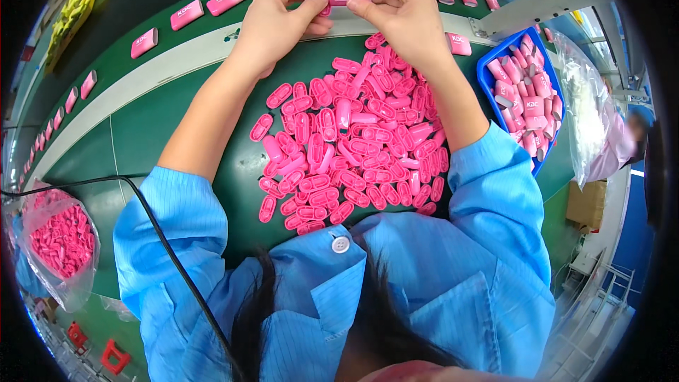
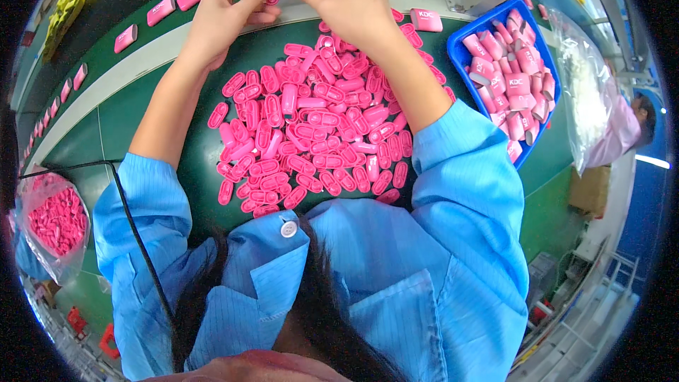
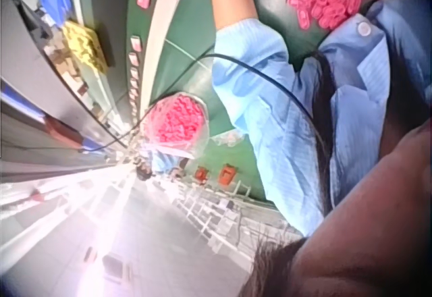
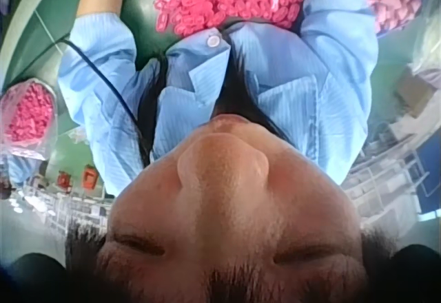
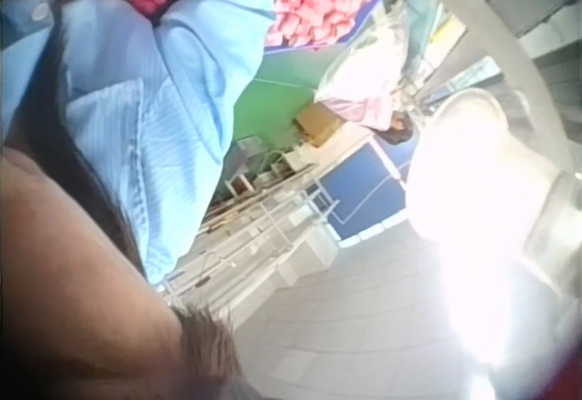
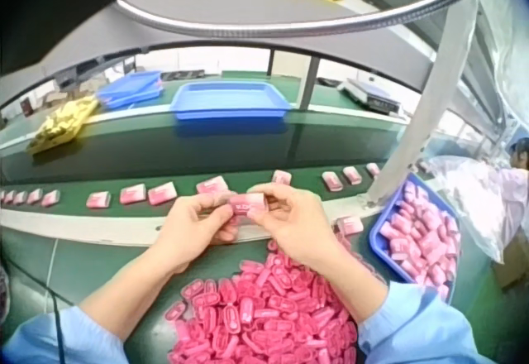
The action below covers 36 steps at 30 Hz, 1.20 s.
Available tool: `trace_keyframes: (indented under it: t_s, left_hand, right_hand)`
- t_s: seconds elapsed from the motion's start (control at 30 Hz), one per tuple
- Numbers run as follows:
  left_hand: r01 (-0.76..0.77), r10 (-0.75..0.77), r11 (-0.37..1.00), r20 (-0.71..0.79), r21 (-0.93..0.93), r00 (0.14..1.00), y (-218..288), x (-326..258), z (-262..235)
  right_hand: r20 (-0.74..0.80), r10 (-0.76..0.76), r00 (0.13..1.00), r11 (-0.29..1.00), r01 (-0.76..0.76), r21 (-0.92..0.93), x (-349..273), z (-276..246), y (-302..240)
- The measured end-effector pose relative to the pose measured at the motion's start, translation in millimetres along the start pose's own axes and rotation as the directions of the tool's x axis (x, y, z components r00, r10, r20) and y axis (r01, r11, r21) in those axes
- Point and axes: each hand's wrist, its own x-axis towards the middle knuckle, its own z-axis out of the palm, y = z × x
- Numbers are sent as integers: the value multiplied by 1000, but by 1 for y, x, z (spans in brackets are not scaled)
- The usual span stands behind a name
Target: The person repeatedly picks up pink plastic components from a large pile on a green table and inserts them into pink rectangular casings labeled 'KDC'. The person handles the items one at a time, placing the assembled units in a line on the table.
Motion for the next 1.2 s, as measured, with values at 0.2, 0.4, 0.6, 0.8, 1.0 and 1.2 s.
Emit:
trace_keyframes:
  t_s: [0.2,0.4,0.6,0.8,1.0,1.2]
  left_hand:
    - [-46,43,974,-18,-220,999,-7,0,0]
    - [-144,132,971,-73,-190,988,-13,1,1]
    - [-42,33,974,-43,-225,999,-3,-8,8]
    - [-102,102,973,-10,-205,995,-5,-5,4]
    - [-83,74,980,-59,-178,996,-13,-4,6]
    - [-407,450,880,-153,244,880,-2,-24,23]
  right_hand:
    - [21,118,993,975,-120,189,-4,-3,14]
    - [149,209,966,915,-247,319,-4,-8,25]
    - [181,261,948,871,-312,380,-5,-6,22]
    - [191,276,942,838,-333,432,-5,-8,23]
    - [127,175,976,914,-209,347,-6,-3,20]
    - [-47,123,991,973,-111,202,-15,13,-1]
